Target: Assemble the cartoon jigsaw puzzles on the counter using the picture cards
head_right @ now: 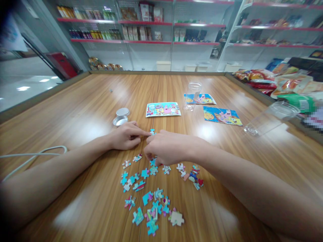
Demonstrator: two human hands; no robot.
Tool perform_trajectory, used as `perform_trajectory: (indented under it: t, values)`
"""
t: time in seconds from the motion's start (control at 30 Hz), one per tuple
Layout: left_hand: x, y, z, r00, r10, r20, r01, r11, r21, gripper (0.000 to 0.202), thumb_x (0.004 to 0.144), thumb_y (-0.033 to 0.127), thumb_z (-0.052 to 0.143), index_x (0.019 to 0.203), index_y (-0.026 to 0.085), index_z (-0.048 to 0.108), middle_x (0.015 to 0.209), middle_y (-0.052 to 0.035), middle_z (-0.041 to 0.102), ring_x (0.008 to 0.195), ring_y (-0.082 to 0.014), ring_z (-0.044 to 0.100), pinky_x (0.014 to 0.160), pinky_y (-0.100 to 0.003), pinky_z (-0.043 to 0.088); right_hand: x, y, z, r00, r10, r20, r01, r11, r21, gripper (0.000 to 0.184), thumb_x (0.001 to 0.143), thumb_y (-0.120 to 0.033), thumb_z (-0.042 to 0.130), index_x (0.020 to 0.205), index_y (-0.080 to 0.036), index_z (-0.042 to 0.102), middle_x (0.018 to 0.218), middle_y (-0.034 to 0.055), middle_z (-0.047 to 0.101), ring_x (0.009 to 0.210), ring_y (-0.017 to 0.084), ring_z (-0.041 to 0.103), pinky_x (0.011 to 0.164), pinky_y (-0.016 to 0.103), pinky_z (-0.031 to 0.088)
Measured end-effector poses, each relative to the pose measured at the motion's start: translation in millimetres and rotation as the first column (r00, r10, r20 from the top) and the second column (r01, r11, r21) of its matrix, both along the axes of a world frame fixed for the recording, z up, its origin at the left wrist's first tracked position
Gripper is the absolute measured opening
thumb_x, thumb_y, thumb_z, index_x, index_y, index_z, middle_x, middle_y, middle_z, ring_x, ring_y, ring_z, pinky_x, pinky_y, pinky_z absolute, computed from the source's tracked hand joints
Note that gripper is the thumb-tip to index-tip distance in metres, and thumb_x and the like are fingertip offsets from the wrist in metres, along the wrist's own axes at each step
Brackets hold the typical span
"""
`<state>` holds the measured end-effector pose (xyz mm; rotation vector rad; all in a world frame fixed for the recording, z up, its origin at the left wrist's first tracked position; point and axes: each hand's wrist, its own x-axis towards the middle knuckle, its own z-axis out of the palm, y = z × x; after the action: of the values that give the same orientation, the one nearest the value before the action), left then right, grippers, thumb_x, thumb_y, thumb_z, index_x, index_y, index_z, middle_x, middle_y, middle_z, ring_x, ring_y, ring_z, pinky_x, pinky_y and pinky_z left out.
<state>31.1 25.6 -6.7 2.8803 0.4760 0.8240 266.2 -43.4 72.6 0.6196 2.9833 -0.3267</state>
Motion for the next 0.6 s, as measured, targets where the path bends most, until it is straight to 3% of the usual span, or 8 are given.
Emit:
perform_trajectory:
  t: [0.1, 0.27, 0.37, 0.5, 0.6]
  values:
    - [0.3, -1.0, 1.2, 1.000, 0.000, 0.009, 0.000, 1.000, 0.001, 0.043, 0.077, 0.010, 0.051, 0.110, 0.021, 0.077, 0.049, 0.0041, 0.058, 0.050, -0.0132, 0.056, 0.066, -0.029, 0.046, -4.5, -2.1, -5.0, 1.000, -0.019, -0.013, 0.019, 0.999, -0.038, 0.014, 0.076, -0.015, 0.079, 0.086, -0.019, 0.072, 0.090, 0.0035, 0.069, 0.080, 0.018, 0.059, 0.067, 0.031, 0.040]
    - [-0.6, 0.3, 0.0, 1.000, -0.009, -0.003, 0.009, 1.000, 0.001, 0.045, 0.077, 0.010, 0.051, 0.114, 0.022, 0.075, 0.049, 0.0048, 0.058, 0.046, -0.0122, 0.053, 0.067, -0.030, 0.046, -5.2, -0.6, -6.1, 0.995, -0.090, -0.038, 0.077, 0.965, -0.249, 0.013, 0.077, -0.010, 0.073, 0.083, -0.020, 0.067, 0.079, -0.0007, 0.068, 0.074, 0.015, 0.059, 0.064, 0.028, 0.042]
    - [-1.0, 0.8, 0.0, 0.999, -0.008, -0.031, 0.008, 1.000, -0.011, 0.044, 0.077, 0.009, 0.051, 0.110, 0.022, 0.076, 0.051, 0.0043, 0.059, 0.048, -0.0125, 0.054, 0.067, -0.030, 0.046, -1.1, 11.0, -7.4, 0.976, -0.147, -0.159, 0.079, 0.925, -0.373, 0.011, 0.081, -0.011, 0.070, 0.090, -0.018, 0.067, 0.082, -0.0012, 0.069, 0.073, 0.012, 0.060, 0.066, 0.026, 0.045]
    - [-0.4, -0.1, 1.8, 0.999, -0.016, -0.028, 0.016, 1.000, -0.007, 0.038, 0.077, 0.010, 0.051, 0.102, 0.021, 0.078, 0.052, 0.0026, 0.060, 0.051, -0.0137, 0.056, 0.063, -0.028, 0.045, 10.8, 42.6, -25.2, 0.809, -0.399, -0.432, 0.196, 0.875, -0.442, 0.013, 0.089, -0.017, 0.062, 0.099, -0.014, 0.069, 0.081, 0.0008, 0.067, 0.070, 0.011, 0.057, 0.064, 0.025, 0.045]
    - [-0.2, -0.3, 1.6, 1.000, -0.004, -0.014, 0.004, 1.000, 0.000, 0.041, 0.078, 0.010, 0.052, 0.109, 0.020, 0.077, 0.050, 0.0032, 0.059, 0.051, -0.0137, 0.056, 0.065, -0.029, 0.047, 17.4, 63.3, -46.3, 0.711, -0.491, -0.504, 0.308, 0.861, -0.404, 0.017, 0.090, -0.015, 0.056, 0.098, -0.014, 0.072, 0.067, -0.0025, 0.058, 0.062, 0.010, 0.050, 0.058, 0.025, 0.040]
